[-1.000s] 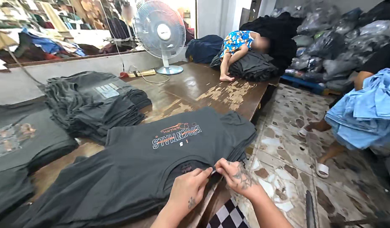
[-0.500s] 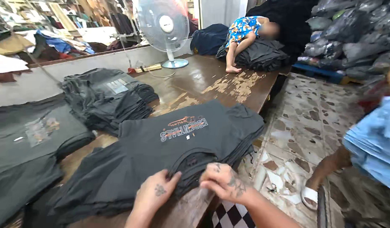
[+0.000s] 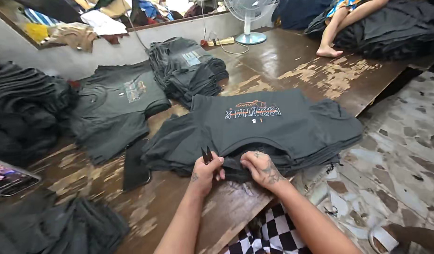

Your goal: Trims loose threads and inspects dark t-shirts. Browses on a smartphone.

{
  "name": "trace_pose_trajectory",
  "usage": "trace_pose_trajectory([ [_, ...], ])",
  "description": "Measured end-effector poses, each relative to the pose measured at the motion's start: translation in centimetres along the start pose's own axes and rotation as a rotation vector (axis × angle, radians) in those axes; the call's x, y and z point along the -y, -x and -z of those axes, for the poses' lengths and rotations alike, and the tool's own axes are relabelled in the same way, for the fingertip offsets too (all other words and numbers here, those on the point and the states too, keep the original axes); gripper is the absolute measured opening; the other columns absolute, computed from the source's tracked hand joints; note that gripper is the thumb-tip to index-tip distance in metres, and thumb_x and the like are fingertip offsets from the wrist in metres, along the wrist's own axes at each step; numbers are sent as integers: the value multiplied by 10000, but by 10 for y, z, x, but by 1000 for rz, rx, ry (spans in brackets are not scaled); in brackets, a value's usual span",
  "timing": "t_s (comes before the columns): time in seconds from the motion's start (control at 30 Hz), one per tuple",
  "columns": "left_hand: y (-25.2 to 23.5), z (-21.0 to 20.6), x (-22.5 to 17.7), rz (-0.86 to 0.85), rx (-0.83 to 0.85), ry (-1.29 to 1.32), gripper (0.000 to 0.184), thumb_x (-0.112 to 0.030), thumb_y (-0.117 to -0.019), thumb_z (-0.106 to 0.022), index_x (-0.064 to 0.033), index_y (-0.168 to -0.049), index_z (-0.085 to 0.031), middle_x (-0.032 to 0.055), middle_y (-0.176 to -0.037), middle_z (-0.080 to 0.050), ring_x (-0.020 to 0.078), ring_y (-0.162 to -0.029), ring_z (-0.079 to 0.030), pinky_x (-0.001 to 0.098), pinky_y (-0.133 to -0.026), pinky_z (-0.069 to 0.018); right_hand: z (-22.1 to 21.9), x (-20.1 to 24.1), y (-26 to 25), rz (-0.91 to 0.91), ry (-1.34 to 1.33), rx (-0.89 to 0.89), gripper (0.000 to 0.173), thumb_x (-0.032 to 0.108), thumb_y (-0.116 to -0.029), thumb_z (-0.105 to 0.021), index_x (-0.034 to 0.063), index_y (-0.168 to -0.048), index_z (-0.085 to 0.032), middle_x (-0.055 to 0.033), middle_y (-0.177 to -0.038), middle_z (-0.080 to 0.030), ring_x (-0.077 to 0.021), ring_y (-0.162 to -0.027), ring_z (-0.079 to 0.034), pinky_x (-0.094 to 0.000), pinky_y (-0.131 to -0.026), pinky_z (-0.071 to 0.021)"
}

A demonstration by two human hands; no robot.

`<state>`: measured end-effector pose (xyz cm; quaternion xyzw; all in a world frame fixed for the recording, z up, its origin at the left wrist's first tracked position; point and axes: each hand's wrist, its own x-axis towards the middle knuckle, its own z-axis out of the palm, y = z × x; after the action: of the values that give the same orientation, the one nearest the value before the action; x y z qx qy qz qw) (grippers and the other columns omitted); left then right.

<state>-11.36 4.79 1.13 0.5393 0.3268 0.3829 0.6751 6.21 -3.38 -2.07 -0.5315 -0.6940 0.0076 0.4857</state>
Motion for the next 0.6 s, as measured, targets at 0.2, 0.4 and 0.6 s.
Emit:
trace_pose_trajectory([
  [0.2,-3,4,0,60,81,15,265,29,-929,-447,-165,-763,-516,-92,-548,-583,19,-447,-573,180,-453,-514,10,10,-10,-199,-34,240,325,214,-996,-610,-66,-1149,-677,-162,-880,-720,-280,-788,-712,-441,-753,-580],
  [0.4,0,4,0,79,58,36,233,22,-948,-449,-142,-796,-512,-81,-546,-584,27,-445,-576,181,-456,-515,-3,-3,6,29,0,-34,224,96,-989,-559,-27,-886,-715,-115,-749,-717,-189,-672,-705,-304,-667,-585],
  [0.6,-1,10,-1,93,68,53,235,21,-950,-436,-143,-796,-501,-81,-549,-572,25,-439,-566,181,-451,-514,9,10,1,-195,-113,165,312,188,-1015,-535,-81,-1146,-622,-130,-871,-701,-185,-736,-680,-330,-684,-569],
])
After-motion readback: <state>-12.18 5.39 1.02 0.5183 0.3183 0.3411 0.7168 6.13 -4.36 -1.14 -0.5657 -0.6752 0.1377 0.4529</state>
